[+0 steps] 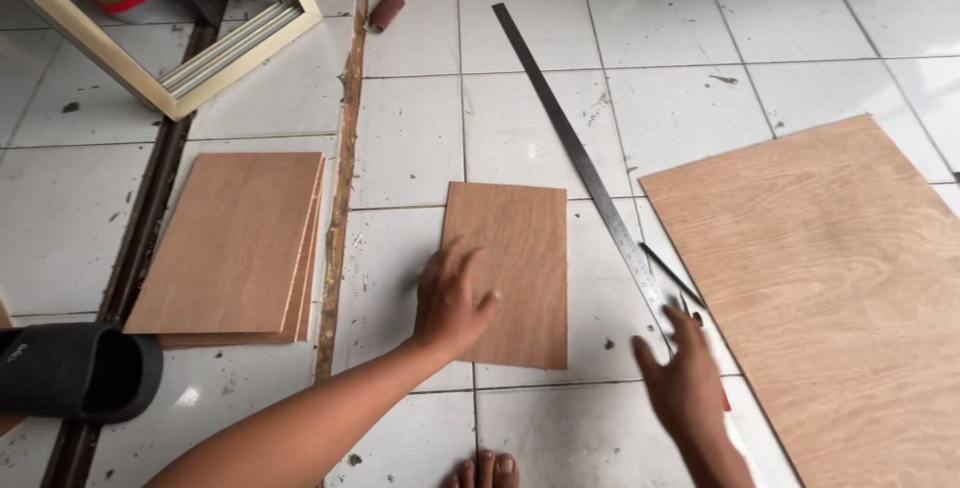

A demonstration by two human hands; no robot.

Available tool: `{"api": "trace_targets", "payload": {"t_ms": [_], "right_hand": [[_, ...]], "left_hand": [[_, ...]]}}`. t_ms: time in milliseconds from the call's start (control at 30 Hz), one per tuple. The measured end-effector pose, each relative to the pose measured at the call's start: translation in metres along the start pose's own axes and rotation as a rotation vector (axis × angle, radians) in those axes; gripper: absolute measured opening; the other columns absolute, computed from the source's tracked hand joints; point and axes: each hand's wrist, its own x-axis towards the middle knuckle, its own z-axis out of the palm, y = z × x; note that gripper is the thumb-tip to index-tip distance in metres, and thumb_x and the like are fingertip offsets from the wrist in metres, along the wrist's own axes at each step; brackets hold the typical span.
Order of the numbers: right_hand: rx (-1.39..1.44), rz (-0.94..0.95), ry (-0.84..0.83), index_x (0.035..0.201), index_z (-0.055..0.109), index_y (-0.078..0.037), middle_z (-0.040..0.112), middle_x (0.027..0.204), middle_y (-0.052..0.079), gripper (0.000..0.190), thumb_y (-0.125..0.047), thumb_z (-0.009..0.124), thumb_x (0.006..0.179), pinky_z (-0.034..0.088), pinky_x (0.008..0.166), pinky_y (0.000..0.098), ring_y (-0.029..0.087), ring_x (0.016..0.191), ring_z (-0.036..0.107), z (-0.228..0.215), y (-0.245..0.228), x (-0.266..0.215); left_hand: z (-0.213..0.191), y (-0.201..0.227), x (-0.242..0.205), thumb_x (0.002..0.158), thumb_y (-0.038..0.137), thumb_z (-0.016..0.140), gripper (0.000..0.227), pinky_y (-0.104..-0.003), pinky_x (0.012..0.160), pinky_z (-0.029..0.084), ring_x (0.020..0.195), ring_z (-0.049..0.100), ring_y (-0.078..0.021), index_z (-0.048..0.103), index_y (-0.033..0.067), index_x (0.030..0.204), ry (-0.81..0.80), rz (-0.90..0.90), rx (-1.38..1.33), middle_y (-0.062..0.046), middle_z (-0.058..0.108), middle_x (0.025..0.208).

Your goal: Measuring, marking, and cutting thin plywood sheets using a metal ruler and utility knife on a tiled floor.

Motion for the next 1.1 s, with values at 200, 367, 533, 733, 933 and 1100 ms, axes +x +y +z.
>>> {"api": "trace_targets", "payload": {"t_ms": [200, 367, 533, 733, 933, 1100], "right_hand": [[0.603, 0.587, -0.382, 0.128, 0.042, -0.010, 0.048, 0.131, 0.002, 0.054, -0.015, 0.051, 0.075, 0.047, 0.086, 0.0341, 0.015, 0.117, 0.048, 0.001, -0.102, -0.025], [0.841, 0.681, -0.399, 0.124, 0.044, -0.004, 0.056, 0.092, 0.008, 0.046, -0.009, 0.051, 0.078, 0.036, 0.067, 0.0320, 0.017, 0.069, 0.041, 0.013, -0.086, -0.020], [1.177, 0.759, -0.434, 0.104, 0.050, 0.001, 0.057, 0.100, 0.016, 0.023, 0.000, 0.048, 0.081, 0.042, 0.076, 0.0338, 0.024, 0.087, 0.052, 0.005, -0.068, -0.006], [1.005, 0.672, -0.368, 0.113, 0.052, -0.003, 0.058, 0.105, 0.015, 0.030, -0.001, 0.045, 0.084, 0.042, 0.075, 0.0362, 0.024, 0.093, 0.053, -0.007, -0.047, 0.015], [0.767, 0.633, -0.412, 0.114, 0.052, -0.001, 0.058, 0.103, 0.013, 0.034, -0.005, 0.052, 0.080, 0.043, 0.073, 0.0366, 0.024, 0.092, 0.053, 0.000, -0.042, 0.017], [0.738, 0.662, -0.412, 0.103, 0.058, -0.002, 0.059, 0.092, 0.012, 0.023, -0.013, 0.051, 0.084, 0.038, 0.063, 0.0313, 0.020, 0.081, 0.052, 0.002, -0.039, 0.020]], "left_hand": [[-0.047, 0.027, 0.019, 0.069, 0.034, 0.048, 0.055, -0.035, 0.083, 0.040, 0.105, 0.052, -0.0199, 0.037, 0.0191, 0.121, -0.149, -1.024, -0.434, -0.007, 0.047, 0.125], [-0.063, 0.027, 0.027, 0.065, 0.034, 0.051, 0.063, -0.030, 0.075, 0.038, 0.089, 0.052, -0.0146, 0.037, 0.0148, 0.123, -0.147, -1.173, -0.674, 0.000, 0.054, 0.101], [-0.052, 0.019, 0.034, 0.063, 0.017, 0.054, 0.048, -0.029, 0.070, 0.037, 0.071, 0.048, -0.0121, 0.060, 0.0112, 0.110, -0.247, -1.030, -0.779, 0.000, 0.057, 0.072], [-0.030, 0.010, 0.036, 0.073, 0.024, 0.054, 0.040, -0.024, 0.066, 0.038, 0.084, 0.059, -0.0109, 0.058, 0.0152, 0.111, -0.476, -0.790, -0.747, 0.000, 0.062, 0.104], [-0.034, -0.002, 0.026, 0.075, 0.021, 0.054, 0.035, -0.022, 0.079, 0.043, 0.085, 0.058, -0.0099, 0.059, 0.0156, 0.109, -0.505, -0.734, -0.588, -0.003, 0.061, 0.105], [-0.076, -0.018, 0.033, 0.079, 0.014, 0.057, 0.023, -0.024, 0.062, 0.052, 0.075, 0.062, -0.0103, 0.058, 0.0166, 0.102, -0.219, -0.467, -0.180, 0.005, 0.067, 0.092]]}}
